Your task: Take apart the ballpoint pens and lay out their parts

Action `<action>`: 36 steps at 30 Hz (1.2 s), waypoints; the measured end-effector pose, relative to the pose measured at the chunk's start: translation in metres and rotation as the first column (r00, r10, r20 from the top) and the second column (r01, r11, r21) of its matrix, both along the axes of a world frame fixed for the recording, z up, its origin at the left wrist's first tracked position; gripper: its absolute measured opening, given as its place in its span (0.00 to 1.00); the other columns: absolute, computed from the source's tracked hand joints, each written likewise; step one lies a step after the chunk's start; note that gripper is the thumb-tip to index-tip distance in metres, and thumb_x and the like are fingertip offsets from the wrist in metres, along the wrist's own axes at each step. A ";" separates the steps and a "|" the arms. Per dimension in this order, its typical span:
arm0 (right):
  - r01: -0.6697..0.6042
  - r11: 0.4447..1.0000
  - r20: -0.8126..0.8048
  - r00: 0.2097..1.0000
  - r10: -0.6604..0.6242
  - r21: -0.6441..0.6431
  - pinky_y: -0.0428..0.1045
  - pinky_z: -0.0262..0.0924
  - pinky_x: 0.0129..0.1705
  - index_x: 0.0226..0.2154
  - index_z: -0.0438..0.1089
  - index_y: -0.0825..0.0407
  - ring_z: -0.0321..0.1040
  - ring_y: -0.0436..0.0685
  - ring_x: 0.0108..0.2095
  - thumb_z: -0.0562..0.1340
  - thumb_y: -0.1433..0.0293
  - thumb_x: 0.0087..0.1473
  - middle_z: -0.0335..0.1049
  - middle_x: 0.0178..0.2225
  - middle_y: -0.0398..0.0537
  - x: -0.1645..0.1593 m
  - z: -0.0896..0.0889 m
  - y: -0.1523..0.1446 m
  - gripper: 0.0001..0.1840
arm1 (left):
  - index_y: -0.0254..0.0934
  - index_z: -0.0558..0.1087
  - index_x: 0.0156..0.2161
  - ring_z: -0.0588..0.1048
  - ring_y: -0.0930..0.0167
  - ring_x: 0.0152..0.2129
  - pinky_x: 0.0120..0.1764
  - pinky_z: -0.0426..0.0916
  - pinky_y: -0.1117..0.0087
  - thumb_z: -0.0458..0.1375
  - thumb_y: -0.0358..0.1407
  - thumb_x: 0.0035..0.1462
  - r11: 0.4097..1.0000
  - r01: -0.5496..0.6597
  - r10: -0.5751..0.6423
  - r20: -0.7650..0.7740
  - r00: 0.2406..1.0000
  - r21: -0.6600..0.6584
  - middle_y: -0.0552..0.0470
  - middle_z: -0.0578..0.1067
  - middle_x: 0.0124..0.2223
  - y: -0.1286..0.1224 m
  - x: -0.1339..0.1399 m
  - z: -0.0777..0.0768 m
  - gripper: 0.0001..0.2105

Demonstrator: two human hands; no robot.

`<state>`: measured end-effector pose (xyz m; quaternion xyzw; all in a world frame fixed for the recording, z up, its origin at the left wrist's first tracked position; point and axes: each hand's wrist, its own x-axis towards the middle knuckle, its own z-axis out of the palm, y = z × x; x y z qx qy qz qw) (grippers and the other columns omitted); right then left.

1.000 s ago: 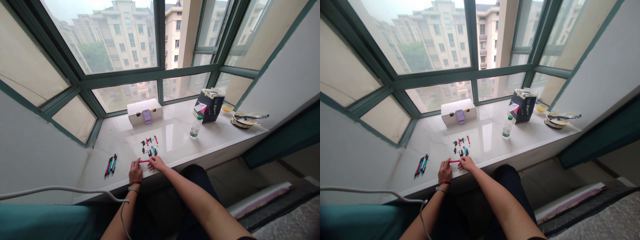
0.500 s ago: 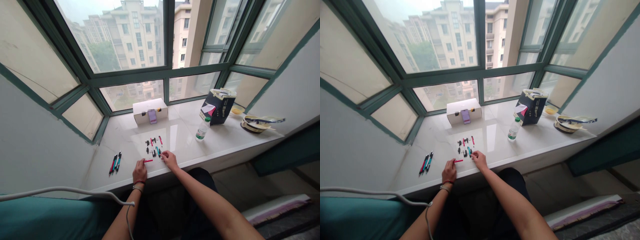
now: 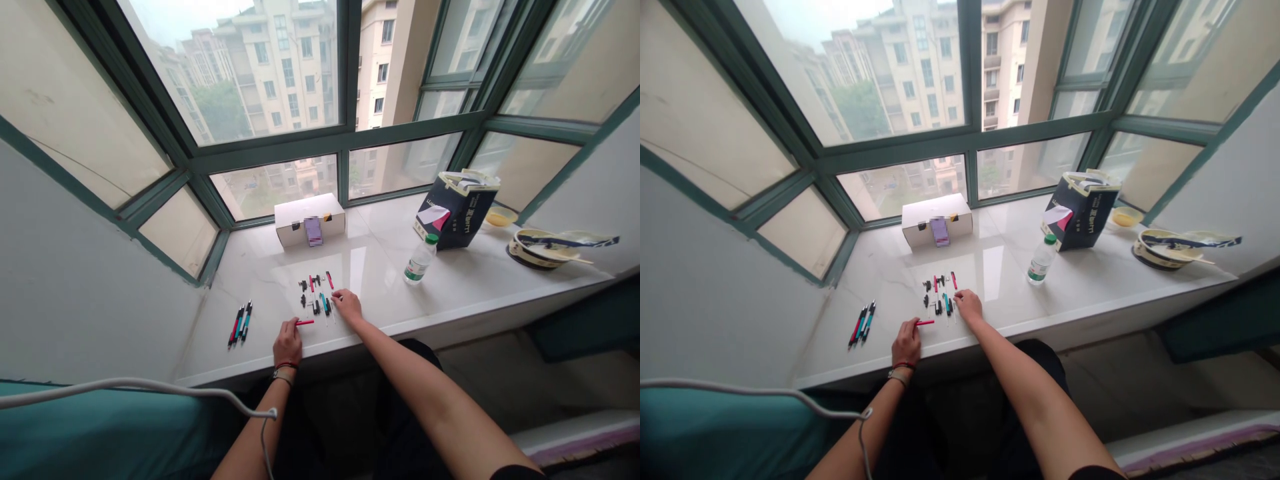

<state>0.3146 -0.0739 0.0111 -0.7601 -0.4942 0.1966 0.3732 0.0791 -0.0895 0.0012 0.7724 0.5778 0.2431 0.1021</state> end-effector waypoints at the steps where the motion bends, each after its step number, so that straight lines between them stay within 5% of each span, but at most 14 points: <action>1: -0.006 1.000 0.026 1.000 0.006 -0.015 0.48 0.60 0.41 0.34 0.76 0.50 0.71 0.55 0.37 0.62 0.68 0.55 0.76 0.38 0.49 -0.002 0.000 0.000 0.06 | 0.41 0.70 0.52 0.73 0.70 0.35 0.34 0.63 0.72 0.47 0.32 0.65 1.000 -0.002 0.001 -0.003 1.000 -0.001 0.49 0.73 0.46 0.000 0.000 0.000 0.15; 9: -0.021 0.999 0.074 0.997 0.024 -0.039 0.49 0.59 0.42 0.39 0.76 0.50 0.70 0.57 0.40 0.61 0.69 0.56 0.74 0.42 0.51 -0.006 0.003 -0.003 0.09 | 0.42 0.70 0.52 0.72 0.71 0.35 0.33 0.63 0.73 0.48 0.31 0.64 1.000 -0.010 0.010 -0.002 1.000 0.009 0.49 0.73 0.45 0.000 0.000 0.000 0.14; 13: 0.007 0.998 -0.024 1.000 -0.005 0.058 0.48 0.59 0.41 0.43 0.73 0.51 0.70 0.55 0.36 0.59 0.68 0.56 0.75 0.37 0.49 -0.005 0.003 -0.015 0.12 | 0.41 0.70 0.51 0.72 0.71 0.35 0.34 0.63 0.73 0.48 0.31 0.64 1.000 -0.005 0.005 0.000 1.000 0.000 0.49 0.73 0.44 0.000 0.000 0.000 0.14; 18: 0.071 0.976 -0.097 0.994 -0.051 0.208 0.47 0.58 0.37 0.34 0.72 0.53 0.68 0.55 0.32 0.52 0.61 0.61 0.73 0.32 0.50 -0.028 0.007 -0.045 0.17 | 0.42 0.70 0.52 0.72 0.71 0.34 0.34 0.62 0.72 0.48 0.30 0.64 1.000 0.000 0.000 -0.010 1.000 -0.004 0.50 0.74 0.44 0.000 0.001 0.001 0.14; 24: -0.144 0.986 -0.178 0.971 0.158 0.087 0.45 0.52 0.30 0.30 0.70 0.51 0.65 0.53 0.25 0.51 0.52 0.62 0.68 0.22 0.44 -0.071 0.008 -0.054 0.23 | 0.42 0.69 0.53 0.72 0.71 0.35 0.35 0.62 0.72 0.47 0.32 0.65 0.999 0.035 -0.035 0.001 0.999 -0.002 0.50 0.74 0.43 0.000 -0.001 0.002 0.15; 30: -0.280 0.960 -0.248 0.928 0.278 0.030 0.45 0.51 0.28 0.20 0.64 0.52 0.61 0.50 0.21 0.53 0.53 0.61 0.64 0.17 0.43 -0.065 0.006 -0.042 0.26 | 0.48 0.67 0.57 0.72 0.73 0.33 0.34 0.61 0.73 0.46 0.33 0.66 0.984 0.172 -0.175 -0.064 0.982 -0.050 0.52 0.74 0.43 0.001 -0.005 0.007 0.18; 36: -0.208 0.976 -0.417 0.883 0.213 0.058 0.44 0.53 0.23 0.20 0.61 0.51 0.60 0.49 0.16 0.51 0.51 0.61 0.61 0.14 0.40 -0.061 0.000 -0.041 0.26 | 0.45 0.68 0.56 0.74 0.71 0.37 0.37 0.64 0.72 0.45 0.39 0.67 0.964 0.264 -0.264 0.001 0.965 -0.024 0.51 0.75 0.43 0.002 -0.009 0.004 0.17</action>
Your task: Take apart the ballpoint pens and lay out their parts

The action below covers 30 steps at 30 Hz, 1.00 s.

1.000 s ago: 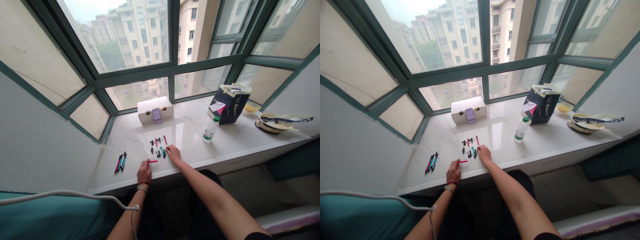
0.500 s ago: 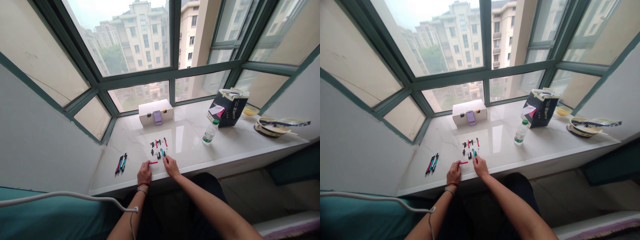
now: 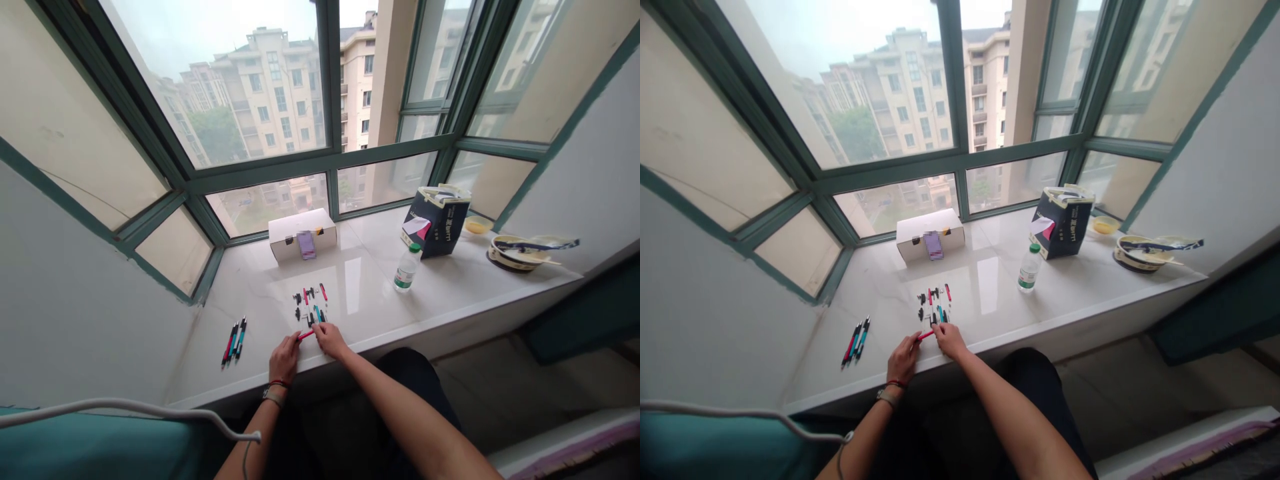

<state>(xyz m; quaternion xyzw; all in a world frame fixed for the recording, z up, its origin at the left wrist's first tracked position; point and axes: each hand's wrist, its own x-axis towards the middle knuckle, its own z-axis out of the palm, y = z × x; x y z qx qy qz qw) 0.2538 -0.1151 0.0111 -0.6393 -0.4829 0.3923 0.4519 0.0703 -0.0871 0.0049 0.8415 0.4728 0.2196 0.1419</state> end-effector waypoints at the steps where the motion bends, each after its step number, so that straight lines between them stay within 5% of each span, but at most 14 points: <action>1: 0.028 1.000 -0.028 0.999 -0.028 -0.002 0.44 0.53 0.22 0.21 0.61 0.51 0.60 0.49 0.15 0.50 0.50 0.61 0.61 0.14 0.40 0.000 -0.001 0.000 0.26 | 0.44 0.69 0.55 0.74 0.70 0.38 0.39 0.65 0.72 0.45 0.39 0.67 1.000 0.013 -0.013 0.022 1.000 0.002 0.51 0.76 0.43 0.000 -0.001 -0.001 0.17; 7: 0.103 0.994 -0.137 0.985 -0.106 -0.029 0.44 0.52 0.16 0.23 0.58 0.50 0.59 0.49 0.12 0.50 0.47 0.59 0.61 0.15 0.39 0.000 -0.004 0.002 0.26 | 0.43 0.70 0.51 0.76 0.69 0.39 0.40 0.67 0.70 0.45 0.42 0.66 1.000 0.017 -0.016 0.074 0.997 -0.009 0.51 0.77 0.46 0.002 -0.001 -0.005 0.16; 15: 0.104 0.993 -0.049 0.994 -0.102 0.054 0.43 0.55 0.20 0.25 0.60 0.50 0.60 0.48 0.14 0.50 0.49 0.60 0.64 0.17 0.39 -0.003 -0.007 0.000 0.24 | 0.43 0.72 0.48 0.76 0.70 0.37 0.37 0.68 0.71 0.47 0.41 0.65 1.000 -0.014 0.012 0.078 0.997 0.022 0.52 0.76 0.44 0.001 0.003 0.000 0.13; 30: 0.088 0.995 -0.218 0.973 -0.077 0.045 0.42 0.53 0.18 0.29 0.61 0.51 0.58 0.47 0.14 0.52 0.52 0.60 0.65 0.18 0.38 0.003 -0.015 0.005 0.20 | 0.43 0.73 0.46 0.75 0.70 0.37 0.39 0.66 0.71 0.46 0.42 0.65 0.999 0.010 -0.007 0.093 0.996 -0.039 0.51 0.75 0.43 -0.001 0.000 0.002 0.14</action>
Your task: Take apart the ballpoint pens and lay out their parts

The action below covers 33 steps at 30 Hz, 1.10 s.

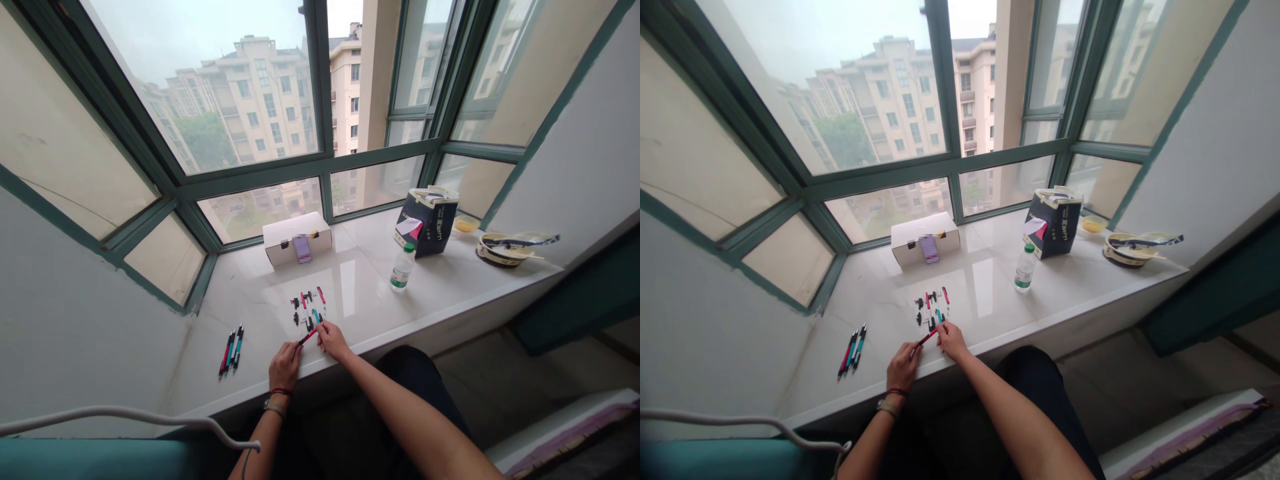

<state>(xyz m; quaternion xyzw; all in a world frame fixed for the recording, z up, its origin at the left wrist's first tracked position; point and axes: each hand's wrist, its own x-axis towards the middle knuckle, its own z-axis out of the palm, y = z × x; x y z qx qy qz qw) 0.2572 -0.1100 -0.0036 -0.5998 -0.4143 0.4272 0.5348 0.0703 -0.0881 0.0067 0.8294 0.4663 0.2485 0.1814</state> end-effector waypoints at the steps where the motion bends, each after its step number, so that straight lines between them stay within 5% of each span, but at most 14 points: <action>1: 0.006 1.000 -0.011 1.000 -0.006 -0.004 0.42 0.52 0.18 0.29 0.61 0.51 0.58 0.47 0.14 0.52 0.52 0.60 0.65 0.18 0.38 0.000 0.000 0.001 0.20 | 0.44 0.73 0.46 0.75 0.70 0.37 0.39 0.66 0.71 0.46 0.42 0.66 1.000 0.006 -0.006 -0.007 1.000 -0.008 0.52 0.75 0.43 0.000 0.000 0.001 0.14; 14: -0.026 0.997 0.011 1.000 0.027 -0.076 0.42 0.51 0.17 0.24 0.59 0.51 0.58 0.46 0.13 0.50 0.44 0.58 0.63 0.16 0.39 -0.002 0.005 0.001 0.28 | 0.43 0.70 0.46 0.73 0.71 0.34 0.37 0.62 0.72 0.43 0.37 0.67 0.997 0.047 -0.041 -0.095 0.995 0.062 0.52 0.74 0.41 -0.003 0.001 0.005 0.13; 19: -0.065 0.994 -0.105 0.993 0.056 -0.088 0.44 0.49 0.15 0.22 0.57 0.50 0.56 0.47 0.13 0.54 0.43 0.54 0.56 0.15 0.36 -0.002 0.006 0.004 0.28 | 0.43 0.70 0.44 0.72 0.71 0.32 0.36 0.60 0.72 0.43 0.36 0.67 0.996 0.049 -0.038 -0.141 0.989 0.079 0.52 0.74 0.40 -0.004 0.003 0.008 0.13; 33: -0.201 0.977 -0.169 0.968 0.186 -0.071 0.42 0.54 0.17 0.29 0.61 0.50 0.59 0.47 0.16 0.60 0.59 0.56 0.62 0.19 0.36 0.004 0.017 -0.004 0.13 | 0.40 0.65 0.30 0.69 0.70 0.28 0.33 0.57 0.70 0.39 0.39 0.67 1.000 -0.019 0.020 -0.127 0.992 0.010 0.52 0.71 0.29 0.000 0.001 0.000 0.17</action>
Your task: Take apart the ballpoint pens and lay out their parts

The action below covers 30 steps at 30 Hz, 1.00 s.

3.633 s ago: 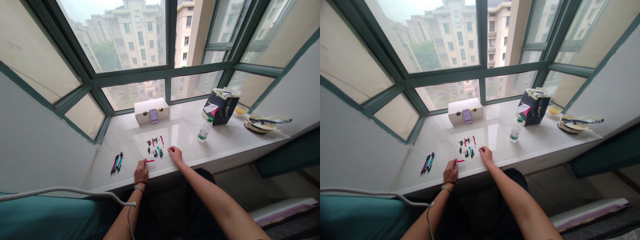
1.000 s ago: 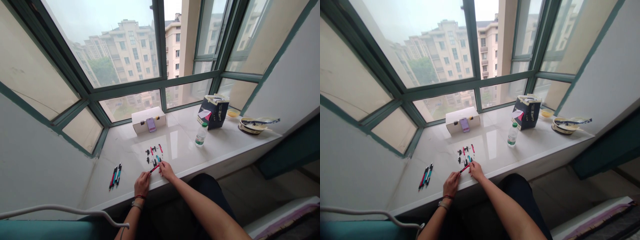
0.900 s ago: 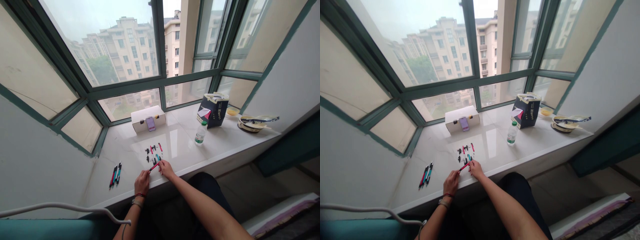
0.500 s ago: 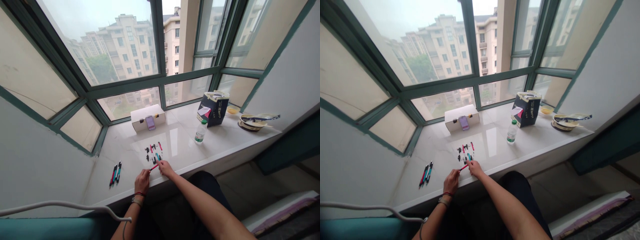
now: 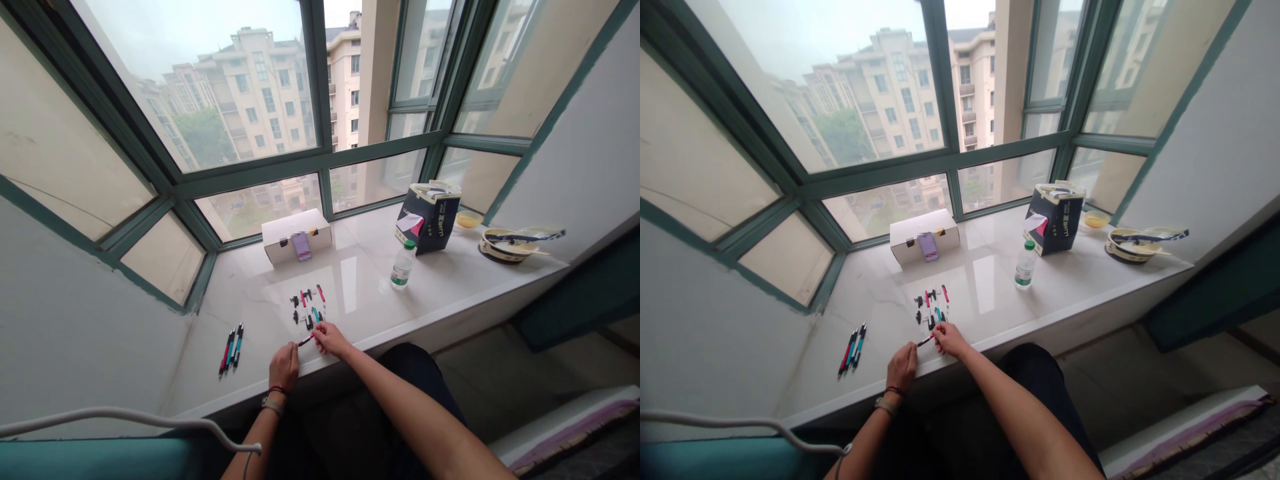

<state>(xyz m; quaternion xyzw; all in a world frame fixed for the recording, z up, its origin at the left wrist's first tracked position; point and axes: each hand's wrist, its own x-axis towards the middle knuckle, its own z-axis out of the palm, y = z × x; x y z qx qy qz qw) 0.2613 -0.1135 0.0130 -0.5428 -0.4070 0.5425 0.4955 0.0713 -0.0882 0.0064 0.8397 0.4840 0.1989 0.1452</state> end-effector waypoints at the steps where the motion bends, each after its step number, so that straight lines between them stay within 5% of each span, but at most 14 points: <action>1: 0.000 1.000 -0.011 1.000 0.000 0.003 0.42 0.55 0.18 0.29 0.62 0.51 0.60 0.47 0.17 0.60 0.59 0.55 0.64 0.20 0.37 0.000 0.000 0.000 0.13 | 0.40 0.65 0.29 0.68 0.70 0.27 0.32 0.57 0.71 0.39 0.40 0.67 0.999 -0.007 0.008 0.013 1.000 -0.031 0.52 0.71 0.28 0.002 0.000 0.000 0.17; 9: 0.039 0.999 -0.108 0.993 -0.040 -0.004 0.44 0.61 0.22 0.30 0.65 0.53 0.64 0.48 0.19 0.64 0.60 0.51 0.70 0.22 0.42 0.003 0.000 0.000 0.14 | 0.40 0.65 0.25 0.70 0.72 0.23 0.29 0.57 0.72 0.38 0.48 0.66 0.961 -0.055 0.094 0.134 0.987 -0.270 0.56 0.72 0.23 0.010 -0.001 0.008 0.23; 15: 0.081 0.997 -0.139 0.987 -0.082 -0.015 0.44 0.61 0.22 0.30 0.65 0.54 0.64 0.47 0.18 0.64 0.60 0.51 0.70 0.22 0.41 0.005 -0.004 0.001 0.14 | 0.42 0.68 0.47 0.74 0.72 0.23 0.28 0.61 0.73 0.47 0.51 0.61 0.959 -0.037 0.101 0.216 0.971 -0.282 0.58 0.77 0.29 0.007 0.002 0.013 0.18; 30: 0.110 0.994 -0.059 0.992 -0.108 0.027 0.43 0.58 0.18 0.29 0.63 0.53 0.61 0.47 0.16 0.60 0.61 0.55 0.66 0.20 0.39 -0.001 -0.004 0.001 0.12 | 0.42 0.71 0.35 0.73 0.73 0.25 0.29 0.59 0.74 0.44 0.50 0.63 0.962 -0.019 0.060 0.142 0.988 -0.271 0.58 0.75 0.27 0.009 -0.001 0.010 0.19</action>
